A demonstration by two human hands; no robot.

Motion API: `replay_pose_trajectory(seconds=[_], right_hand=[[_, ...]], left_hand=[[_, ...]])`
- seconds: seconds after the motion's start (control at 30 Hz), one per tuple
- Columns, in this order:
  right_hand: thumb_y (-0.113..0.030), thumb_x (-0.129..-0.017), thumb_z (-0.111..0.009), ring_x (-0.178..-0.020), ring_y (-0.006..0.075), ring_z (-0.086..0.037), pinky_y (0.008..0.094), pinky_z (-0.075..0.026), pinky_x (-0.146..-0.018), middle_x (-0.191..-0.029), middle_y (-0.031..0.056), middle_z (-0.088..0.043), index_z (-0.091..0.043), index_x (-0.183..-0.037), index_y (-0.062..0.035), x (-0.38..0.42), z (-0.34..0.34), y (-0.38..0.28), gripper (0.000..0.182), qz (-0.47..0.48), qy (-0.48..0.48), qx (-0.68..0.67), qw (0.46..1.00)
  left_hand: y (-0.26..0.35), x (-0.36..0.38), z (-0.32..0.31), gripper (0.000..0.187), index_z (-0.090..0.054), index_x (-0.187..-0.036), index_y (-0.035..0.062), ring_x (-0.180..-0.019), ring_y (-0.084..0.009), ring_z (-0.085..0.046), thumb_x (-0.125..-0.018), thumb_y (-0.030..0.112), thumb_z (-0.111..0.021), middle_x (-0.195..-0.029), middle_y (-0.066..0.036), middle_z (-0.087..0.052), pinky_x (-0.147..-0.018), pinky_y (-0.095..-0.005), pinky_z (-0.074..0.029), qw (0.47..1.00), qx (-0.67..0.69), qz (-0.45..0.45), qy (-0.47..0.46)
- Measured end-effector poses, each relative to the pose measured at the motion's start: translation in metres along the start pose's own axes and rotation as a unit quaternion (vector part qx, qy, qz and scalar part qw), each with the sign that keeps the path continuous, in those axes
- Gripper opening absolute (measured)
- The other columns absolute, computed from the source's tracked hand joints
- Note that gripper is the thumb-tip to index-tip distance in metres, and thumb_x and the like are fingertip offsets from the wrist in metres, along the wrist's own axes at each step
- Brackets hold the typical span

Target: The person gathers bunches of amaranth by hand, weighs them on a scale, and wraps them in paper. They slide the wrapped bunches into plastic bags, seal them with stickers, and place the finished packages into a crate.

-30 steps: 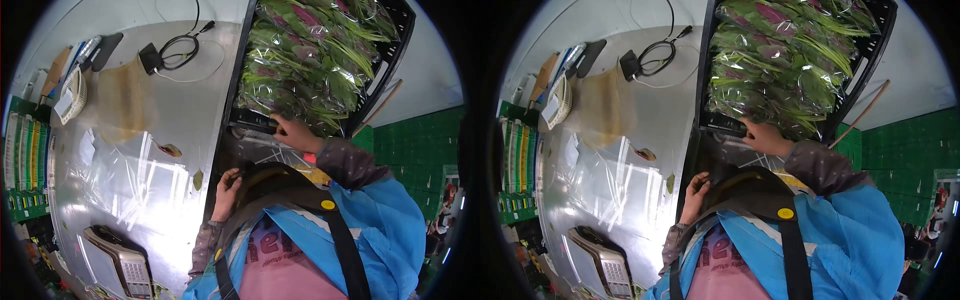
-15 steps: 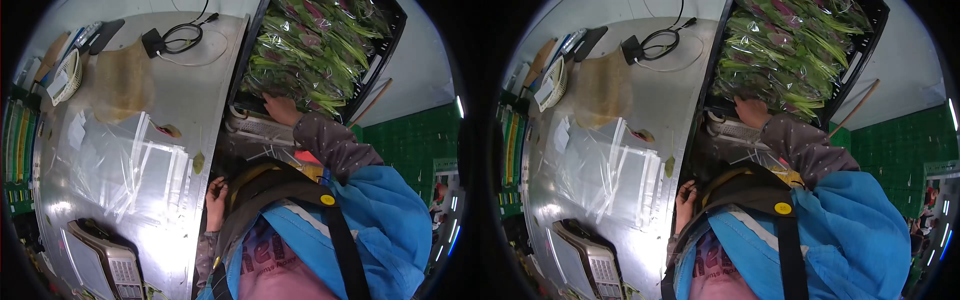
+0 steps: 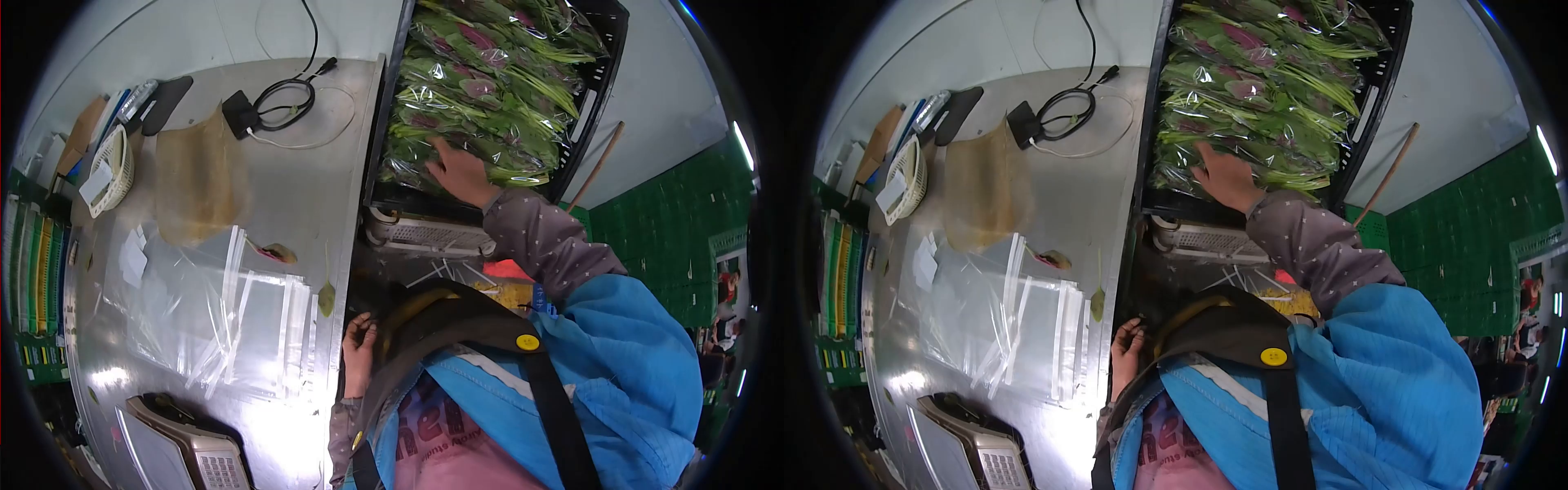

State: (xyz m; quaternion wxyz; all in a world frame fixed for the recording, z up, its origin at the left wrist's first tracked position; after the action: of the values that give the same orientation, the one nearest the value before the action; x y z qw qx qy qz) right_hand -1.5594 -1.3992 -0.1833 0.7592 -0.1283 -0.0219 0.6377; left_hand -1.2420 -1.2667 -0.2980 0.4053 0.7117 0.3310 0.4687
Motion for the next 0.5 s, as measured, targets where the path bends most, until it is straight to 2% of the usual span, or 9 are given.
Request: replay_pose_trajectory(seconds=[0.1, 0.17, 0.2, 0.33, 0.4, 0.5], right_hand=[[-0.034, -0.081, -0.053, -0.078, 0.0371, -0.058, 0.0488, -0.045, -0.065, -0.080, 0.0203, -0.060, -0.034, -0.125, -0.0114, -0.010, 0.027, 0.001, 0.053, -0.056, 0.029, -0.042, 0.997], [-0.035, -0.082, -0.051, -0.082, 0.0365, -0.058, 0.0498, -0.043, -0.068, -0.084, 0.0222, -0.059, -0.034, -0.124, -0.0138, -0.020, 0.018, 0.019, 0.050, -0.055, -0.036, 0.026, 0.997], [-0.035, -0.083, -0.050, -0.084, 0.0363, -0.057, 0.0497, -0.043, -0.070, -0.089, 0.0211, -0.059, -0.034, -0.126, -0.0161, -0.023, 0.017, 0.020, 0.050, -0.052, -0.038, 0.021, 0.998], [-0.035, -0.082, -0.051, -0.084, 0.0359, -0.057, 0.0480, -0.043, -0.069, -0.087, 0.0167, -0.061, -0.033, -0.128, -0.0160, -0.033, 0.037, 0.010, 0.052, -0.040, -0.030, 0.003, 0.999], [-0.034, -0.081, -0.052, -0.085, 0.0357, -0.057, 0.0460, -0.044, -0.070, -0.083, 0.0138, -0.062, -0.033, -0.128, -0.0148, -0.030, 0.067, -0.006, 0.054, -0.048, 0.043, -0.068, 0.996], [-0.033, -0.081, -0.053, -0.083, 0.0340, -0.058, 0.0446, -0.044, -0.068, -0.080, 0.0137, -0.062, -0.035, -0.127, -0.0143, -0.042, 0.073, 0.012, 0.053, -0.070, 0.089, -0.036, 0.993]], left_hand=[[-0.001, 0.000, -0.003, 0.026, -0.051, -0.109, 0.0001, -0.090, -0.0118, -0.050, -0.083, 0.002, -0.052, -0.095, -0.005, -0.054, -0.083, -0.0228, -0.038, 1.000, 0.004, 0.006, -0.003], [-0.003, -0.001, -0.004, 0.026, -0.051, -0.108, 0.0002, -0.090, -0.0117, -0.050, -0.083, 0.001, -0.052, -0.095, -0.005, -0.054, -0.083, -0.0227, -0.039, 1.000, 0.004, 0.005, -0.004], [-0.007, -0.002, -0.004, 0.026, -0.052, -0.108, 0.0004, -0.090, -0.0117, -0.049, -0.083, 0.001, -0.053, -0.096, -0.005, -0.054, -0.083, -0.0227, -0.039, 1.000, 0.004, 0.001, -0.004], [-0.008, -0.001, -0.005, 0.025, -0.052, -0.108, 0.0007, -0.091, -0.0115, -0.049, -0.082, 0.001, -0.053, -0.096, -0.005, -0.054, -0.083, -0.0229, -0.039, 1.000, 0.008, -0.001, -0.004], [-0.009, 0.000, -0.004, 0.026, -0.052, -0.108, 0.0007, -0.091, -0.0115, -0.049, -0.082, 0.002, -0.053, -0.096, -0.005, -0.054, -0.083, -0.0230, -0.039, 1.000, 0.005, -0.002, -0.004], [-0.012, 0.000, -0.005, 0.026, -0.051, -0.109, 0.0005, -0.090, -0.0112, -0.050, -0.083, 0.002, -0.053, -0.096, -0.005, -0.054, -0.083, -0.0229, -0.039, 1.000, 0.029, 0.006, -0.011]])
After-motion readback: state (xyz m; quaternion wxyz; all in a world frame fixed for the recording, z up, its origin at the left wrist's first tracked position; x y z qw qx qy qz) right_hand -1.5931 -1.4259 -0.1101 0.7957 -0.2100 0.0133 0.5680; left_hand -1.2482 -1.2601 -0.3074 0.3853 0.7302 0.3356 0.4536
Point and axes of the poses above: each hand's wrist, its own x-axis away from the middle knuckle, its own z-axis out of the back of the hand, y = z × x, the point moved 3 cm from there along -x, towards the middle knuckle
